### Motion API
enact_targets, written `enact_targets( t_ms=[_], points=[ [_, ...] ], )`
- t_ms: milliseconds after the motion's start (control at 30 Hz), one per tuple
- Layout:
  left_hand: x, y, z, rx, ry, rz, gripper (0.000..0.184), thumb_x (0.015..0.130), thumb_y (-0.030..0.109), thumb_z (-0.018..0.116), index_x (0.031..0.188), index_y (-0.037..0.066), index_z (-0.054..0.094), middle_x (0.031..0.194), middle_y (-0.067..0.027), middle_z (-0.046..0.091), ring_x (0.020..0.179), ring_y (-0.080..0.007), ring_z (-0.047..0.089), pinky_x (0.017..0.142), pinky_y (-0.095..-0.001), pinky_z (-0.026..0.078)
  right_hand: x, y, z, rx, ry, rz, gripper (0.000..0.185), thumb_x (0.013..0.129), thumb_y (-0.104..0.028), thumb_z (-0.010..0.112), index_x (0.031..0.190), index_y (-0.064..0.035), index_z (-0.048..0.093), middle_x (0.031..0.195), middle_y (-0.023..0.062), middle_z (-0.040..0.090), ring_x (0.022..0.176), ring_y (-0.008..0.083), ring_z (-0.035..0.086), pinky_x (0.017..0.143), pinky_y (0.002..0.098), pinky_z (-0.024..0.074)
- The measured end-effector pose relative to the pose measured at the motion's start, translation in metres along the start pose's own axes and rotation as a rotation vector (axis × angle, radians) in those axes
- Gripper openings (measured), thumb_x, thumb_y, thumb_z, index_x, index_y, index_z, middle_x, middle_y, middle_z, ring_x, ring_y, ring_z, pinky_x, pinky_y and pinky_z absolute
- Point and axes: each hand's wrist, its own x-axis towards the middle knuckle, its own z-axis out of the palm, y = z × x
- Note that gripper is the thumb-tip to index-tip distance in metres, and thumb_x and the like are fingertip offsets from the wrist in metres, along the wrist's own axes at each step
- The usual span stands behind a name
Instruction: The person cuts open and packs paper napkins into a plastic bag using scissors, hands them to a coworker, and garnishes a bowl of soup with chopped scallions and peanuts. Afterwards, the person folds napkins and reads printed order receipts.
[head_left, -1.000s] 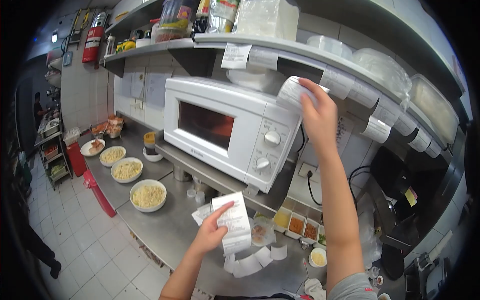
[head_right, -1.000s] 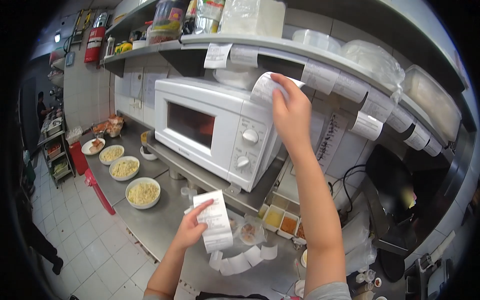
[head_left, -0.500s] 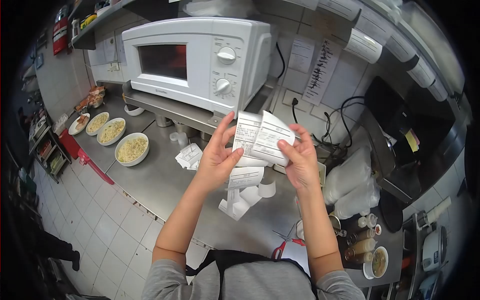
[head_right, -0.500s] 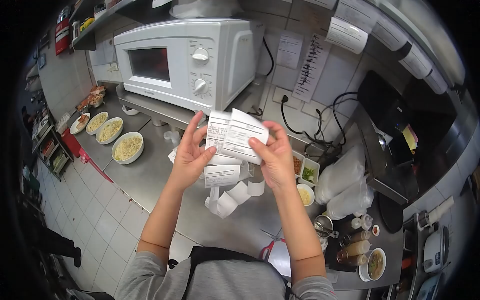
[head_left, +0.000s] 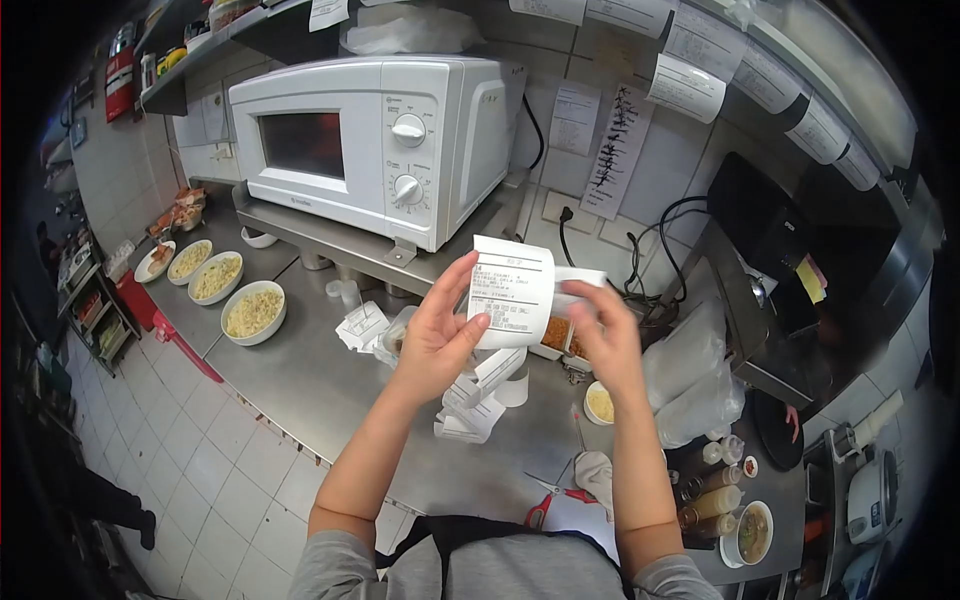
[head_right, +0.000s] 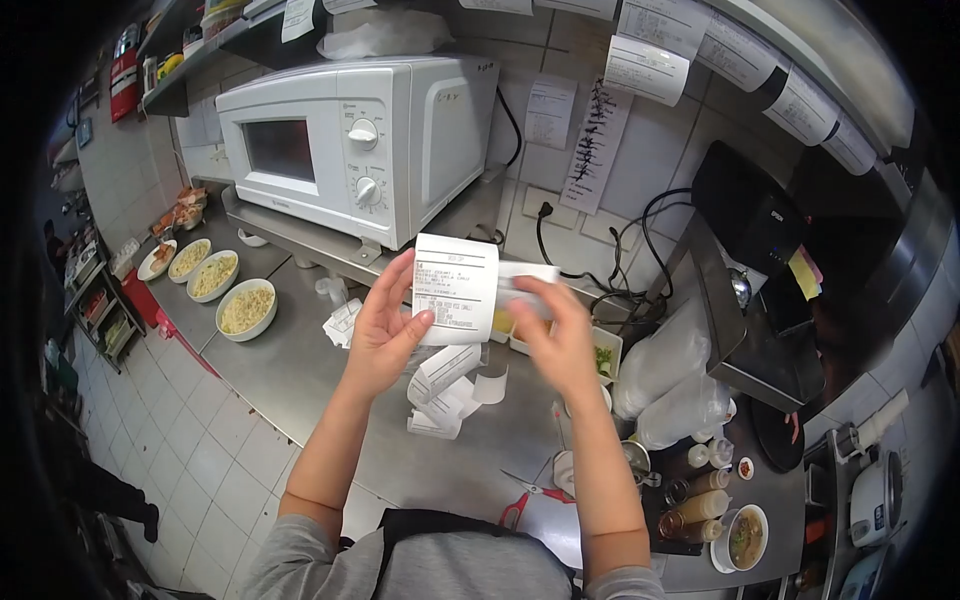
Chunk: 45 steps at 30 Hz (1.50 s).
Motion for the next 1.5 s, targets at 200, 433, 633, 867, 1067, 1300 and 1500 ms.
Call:
enact_targets(
  t_ms=[200, 433, 633, 867, 1067, 1300, 1500],
  points=[
    [-0.006, -0.001, 0.0, -0.174, 0.069, 0.054, 0.096, 0.081, 0.006, 0.067, 0.146, 0.005, -0.004, 0.151, -0.0194, 0.01, 0.136, -0.0301, 0.027, 0.108, -0.0395, 0.031, 0.029, -0.017, 0.037, 0.32, -0.045, 0.234, 0.023, 0.085, -0.018, 0.067, 0.093, 0.0035, 0.067, 0.084, 0.0065, 0.068, 0.075, 0.0092, 0.06, 0.067, 0.0248, 0.0477],
    [-0.028, -0.033, -0.032, 0.246, -0.045, -0.118, 0.116, 0.065, 0.022, 0.083, 0.146, 0.004, 0.002, 0.153, -0.0179, 0.003, 0.139, -0.0338, 0.018, 0.112, -0.0417, 0.022, 0.045, -0.02, 0.05, 0.427, 0.052, 0.196, 0.022, 0.086, -0.017, 0.066, 0.093, 0.0033, 0.065, 0.085, 0.0063, 0.068, 0.075, 0.0085, 0.06, 0.068, 0.0231, 0.0481],
    [-0.056, -0.052, -0.033, -0.112, 0.037, 0.065, 0.081, 0.078, 0.017, 0.071, 0.142, 0.004, 0.024, 0.149, -0.0204, 0.019, 0.132, -0.0311, 0.036, 0.105, -0.0403, 0.034, 0.055, -0.023, 0.038, 0.495, 0.121, 0.138, 0.02, 0.087, -0.013, 0.065, 0.097, 0.0038, 0.062, 0.091, 0.0074, 0.067, 0.08, 0.0093, 0.061, 0.071, 0.0234, 0.0484],
    [-0.026, -0.069, -0.039, 0.012, -0.289, -0.561, 0.042, 0.095, 0.035, 0.053, 0.115, -0.001, 0.057, 0.105, -0.0073, 0.064, 0.093, -0.0109, 0.06, 0.08, -0.026, 0.048, 0.058, -0.016, 0.045, 0.467, 0.17, 0.029, 0.018, 0.086, -0.007, 0.062, 0.101, 0.0019, 0.061, 0.096, 0.0082, 0.066, 0.086, 0.012, 0.061, 0.074, 0.0242, 0.0485],
    [-0.017, -0.069, -0.015, -0.241, -0.088, -0.524, 0.039, 0.097, 0.035, 0.047, 0.105, 0.0, 0.062, 0.094, -0.0045, 0.067, 0.082, -0.0092, 0.062, 0.072, -0.0253, 0.051, 0.051, 0.016, -0.013, -0.288, 0.378, -0.087, 0.026, 0.085, -0.002, 0.057, 0.111, -0.0003, 0.06, 0.099, 0.0129, 0.065, 0.095, 0.0198, 0.061, 0.084, 0.0299, 0.0461],
    [0.004, -0.063, 0.002, -0.312, 0.106, -0.455, 0.041, 0.097, 0.036, 0.046, 0.105, 0.0, 0.062, 0.093, -0.0064, 0.067, 0.079, -0.0094, 0.063, 0.068, -0.025, 0.051, -0.035, 0.041, 0.005, 0.007, -0.427, 0.083, 0.025, 0.089, -0.015, 0.058, 0.109, 0.0005, 0.064, 0.096, 0.0109, 0.066, 0.094, 0.0193, 0.059, 0.085, 0.0298, 0.0451],
    [0.011, -0.036, 0.0, -0.15, 0.306, -0.13, 0.045, 0.098, 0.036, 0.044, 0.108, -0.005, 0.06, 0.1, -0.0111, 0.065, 0.085, -0.015, 0.064, 0.076, -0.0278, 0.052, -0.031, 0.042, 0.005, 0.359, -0.345, 0.375, 0.023, 0.089, -0.019, 0.064, 0.097, 0.0018, 0.068, 0.09, 0.0021, 0.067, 0.08, 0.0087, 0.06, 0.071, 0.0232, 0.0476]
  ],
)
